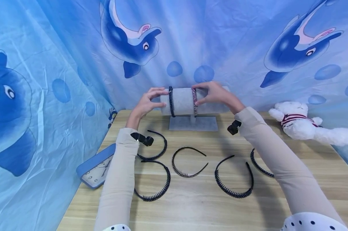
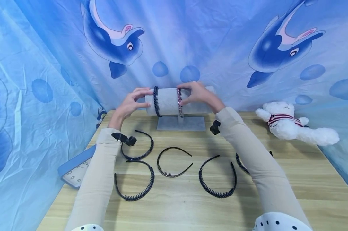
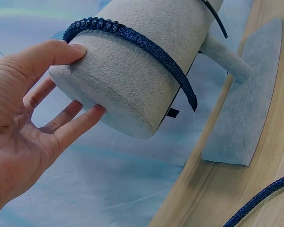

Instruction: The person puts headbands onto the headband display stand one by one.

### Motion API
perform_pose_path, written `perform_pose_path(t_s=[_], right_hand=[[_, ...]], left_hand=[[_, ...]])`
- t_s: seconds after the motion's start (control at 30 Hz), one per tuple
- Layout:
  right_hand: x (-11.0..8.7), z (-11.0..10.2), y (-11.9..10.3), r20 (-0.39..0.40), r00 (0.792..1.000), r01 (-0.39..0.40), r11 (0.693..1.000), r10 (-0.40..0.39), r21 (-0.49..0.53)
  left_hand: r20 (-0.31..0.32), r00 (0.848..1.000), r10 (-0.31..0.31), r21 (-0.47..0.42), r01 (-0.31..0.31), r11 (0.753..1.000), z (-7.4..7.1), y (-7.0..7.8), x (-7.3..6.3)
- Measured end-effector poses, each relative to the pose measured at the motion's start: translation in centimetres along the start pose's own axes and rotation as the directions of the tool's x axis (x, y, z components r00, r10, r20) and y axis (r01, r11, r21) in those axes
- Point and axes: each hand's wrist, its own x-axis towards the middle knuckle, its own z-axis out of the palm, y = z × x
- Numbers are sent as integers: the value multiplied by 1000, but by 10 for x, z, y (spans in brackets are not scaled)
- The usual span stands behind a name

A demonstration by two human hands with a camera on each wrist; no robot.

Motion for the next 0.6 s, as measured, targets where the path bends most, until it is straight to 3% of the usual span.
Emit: perform_pose_path(t_s=[0.4, 0.6], right_hand=[[21, 21, -26, -28, 999, 29, 1000, -28, 12], [30, 31, -38, -46, 998, 53, 998, -53, 16]], left_hand=[[-2, 999, -32, -2, 32, 999, -3, 0, 0], [15, 1000, -17, -6, 17, 1000, -3, 4, 0]])
